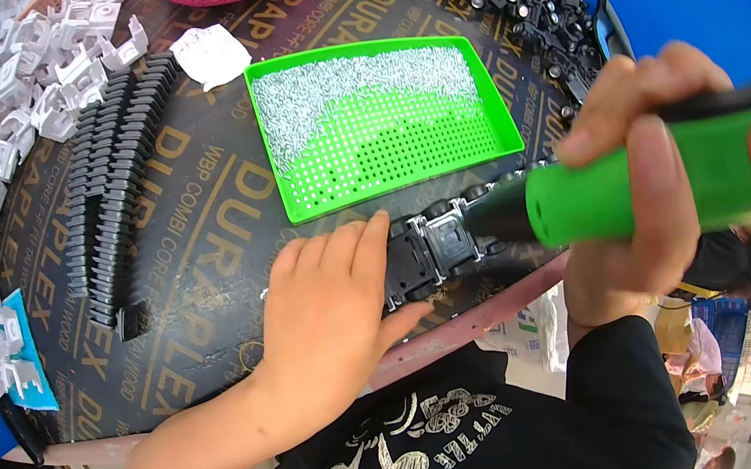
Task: Assembling electronic components using an electric screwdriver and manually inserting small parts.
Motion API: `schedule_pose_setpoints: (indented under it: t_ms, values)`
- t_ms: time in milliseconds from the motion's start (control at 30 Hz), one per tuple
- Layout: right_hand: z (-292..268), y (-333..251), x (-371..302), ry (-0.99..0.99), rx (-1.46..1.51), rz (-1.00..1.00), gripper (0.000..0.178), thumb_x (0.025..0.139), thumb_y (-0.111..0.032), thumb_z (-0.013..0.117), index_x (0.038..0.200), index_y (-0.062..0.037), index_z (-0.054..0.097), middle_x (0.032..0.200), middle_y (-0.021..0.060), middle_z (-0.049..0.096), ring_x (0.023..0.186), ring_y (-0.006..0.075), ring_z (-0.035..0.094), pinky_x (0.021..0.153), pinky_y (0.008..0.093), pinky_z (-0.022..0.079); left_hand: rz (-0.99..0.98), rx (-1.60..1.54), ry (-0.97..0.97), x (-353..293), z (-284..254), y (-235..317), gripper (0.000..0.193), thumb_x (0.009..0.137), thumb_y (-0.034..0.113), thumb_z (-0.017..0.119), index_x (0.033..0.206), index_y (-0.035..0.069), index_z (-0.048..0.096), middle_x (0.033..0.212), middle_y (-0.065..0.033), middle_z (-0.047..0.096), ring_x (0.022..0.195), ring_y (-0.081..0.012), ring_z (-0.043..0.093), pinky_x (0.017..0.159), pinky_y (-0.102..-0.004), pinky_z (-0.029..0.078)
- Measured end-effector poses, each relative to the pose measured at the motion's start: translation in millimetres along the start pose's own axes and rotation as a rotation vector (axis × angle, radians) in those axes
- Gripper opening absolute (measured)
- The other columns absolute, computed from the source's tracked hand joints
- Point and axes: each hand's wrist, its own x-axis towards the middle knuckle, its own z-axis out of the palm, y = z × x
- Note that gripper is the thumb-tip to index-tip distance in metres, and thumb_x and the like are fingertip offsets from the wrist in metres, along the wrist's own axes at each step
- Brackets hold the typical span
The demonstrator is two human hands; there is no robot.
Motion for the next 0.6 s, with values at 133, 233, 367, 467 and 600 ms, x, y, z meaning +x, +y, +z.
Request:
schedule_pose_setpoints:
  t_ms: [133,233,367,467,600]
  values:
    - [-17,2,-14,-0.235,0.022,-0.097,0.038,0.079,-0.021,0.068,0.104,-0.0021,0.047,0.062,0.0072,0.058,0.048,0.0115,0.041,0.050,0.0233,0.033,-0.009,0.017,0.010,2,2,0,0.073,0.065,0.024,0.082,0.126,-0.001,0.052,0.109,-0.0136,0.060,0.097,-0.0320,0.057,0.084,-0.0410,0.043]
    - [-16,5,-21,-0.312,0.097,-0.046,0.036,0.078,-0.013,0.069,0.103,-0.0021,0.047,0.066,0.0090,0.062,0.052,0.0124,0.046,0.051,0.0246,0.038,-0.017,0.024,0.007,1,3,1,0.072,0.066,0.024,0.082,0.126,-0.001,0.052,0.109,-0.0134,0.060,0.098,-0.0319,0.057,0.085,-0.0411,0.043]
    - [-20,8,-19,-0.503,0.006,-0.029,0.033,0.078,-0.012,0.070,0.099,-0.0043,0.047,0.066,0.0090,0.062,0.054,0.0141,0.051,0.051,0.0270,0.039,-0.038,0.033,-0.006,2,3,2,0.072,0.065,0.024,0.082,0.126,-0.001,0.053,0.109,-0.0131,0.060,0.099,-0.0311,0.057,0.087,-0.0411,0.044]
    - [-6,21,-21,-0.452,0.143,-0.258,0.032,0.077,-0.014,0.072,0.096,-0.0064,0.047,0.066,0.0086,0.061,0.055,0.0157,0.051,0.051,0.0283,0.039,-0.007,0.054,0.002,2,4,2,0.071,0.065,0.026,0.081,0.124,-0.004,0.053,0.103,-0.0121,0.058,0.096,-0.0285,0.057,0.087,-0.0392,0.043]
    - [-5,23,-26,-0.503,0.264,-0.174,0.031,0.079,-0.017,0.073,0.091,-0.0069,0.047,0.066,0.0090,0.060,0.057,0.0175,0.051,0.052,0.0296,0.040,0.030,0.085,0.019,2,8,3,0.071,0.065,0.029,0.080,0.121,-0.006,0.054,0.097,-0.0105,0.056,0.093,-0.0254,0.056,0.085,-0.0367,0.042]
